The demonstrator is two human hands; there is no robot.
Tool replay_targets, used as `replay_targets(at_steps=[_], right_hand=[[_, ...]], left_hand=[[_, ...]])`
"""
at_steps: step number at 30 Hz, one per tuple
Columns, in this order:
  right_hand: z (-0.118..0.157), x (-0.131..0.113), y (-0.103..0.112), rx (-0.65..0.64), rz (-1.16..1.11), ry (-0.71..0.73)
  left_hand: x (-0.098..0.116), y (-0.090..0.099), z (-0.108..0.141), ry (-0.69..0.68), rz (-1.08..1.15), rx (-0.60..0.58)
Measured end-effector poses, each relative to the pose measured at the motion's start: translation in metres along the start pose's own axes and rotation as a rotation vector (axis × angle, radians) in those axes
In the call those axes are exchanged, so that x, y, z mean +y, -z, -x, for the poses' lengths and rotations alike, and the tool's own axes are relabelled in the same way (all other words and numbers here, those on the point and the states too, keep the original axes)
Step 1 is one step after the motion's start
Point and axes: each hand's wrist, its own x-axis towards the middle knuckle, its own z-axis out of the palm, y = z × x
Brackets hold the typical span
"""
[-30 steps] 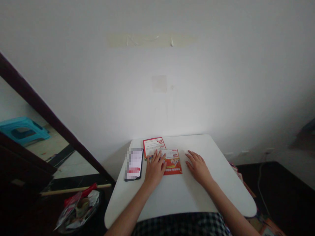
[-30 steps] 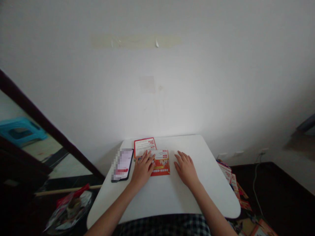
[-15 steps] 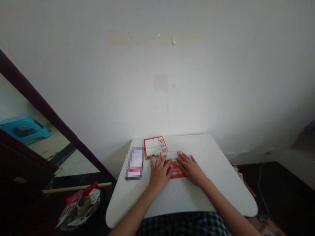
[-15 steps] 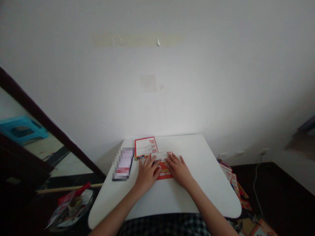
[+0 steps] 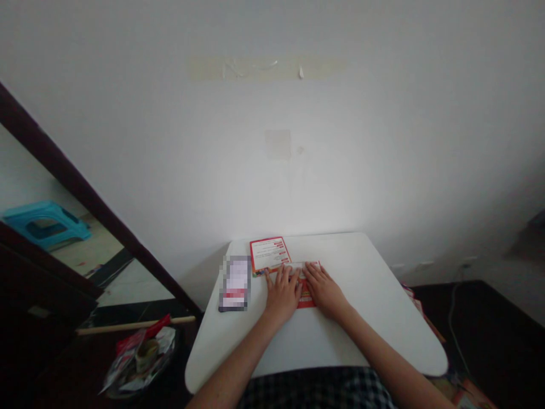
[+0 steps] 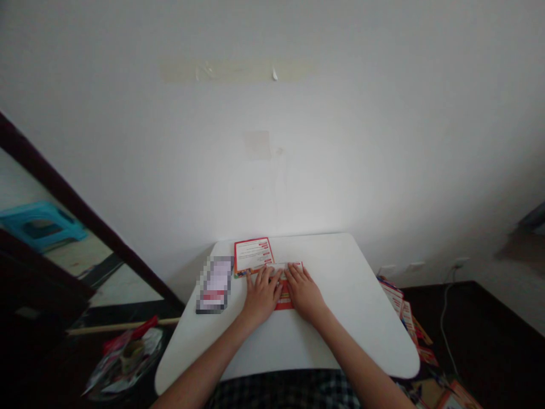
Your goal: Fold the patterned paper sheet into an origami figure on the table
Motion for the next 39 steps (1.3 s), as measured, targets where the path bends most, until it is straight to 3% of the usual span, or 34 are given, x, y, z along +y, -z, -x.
replay_targets(at_steps=[6, 10, 15, 22, 26, 31, 35, 39], right_hand=[[0.006, 0.001, 0.009, -0.052, 0.054, -0.096], [0.006, 0.001, 0.009, -0.043, 0.07, -0.205], [0.007, 0.005, 0.006, -0.016, 0.085, -0.293], [0.007, 0.006, 0.005, 0.076, 0.099, -0.291], [0.007, 0.005, 0.004, 0.132, 0.09, -0.133], [0.008, 0.005, 0.004, 0.03, 0.016, 0.042], [0.009, 0.005, 0.007, -0.032, 0.013, -0.015], [0.011, 0.003, 0.009, -0.026, 0.037, -0.159]], left_hand=[[-0.004, -0.006, 0.003, 0.05, -0.012, -0.014], [-0.005, -0.01, 0.004, 0.115, -0.009, -0.002], [-0.006, -0.012, 0.005, 0.102, -0.008, 0.014], [0.002, -0.002, 0.004, 0.036, -0.032, 0.058], [0.005, 0.0, 0.003, -0.026, -0.012, 0.053], [0.001, -0.004, 0.003, -0.079, 0.004, -0.012], [-0.001, -0.007, 0.003, -0.048, 0.005, -0.013], [-0.001, -0.009, 0.003, 0.058, -0.013, -0.013]])
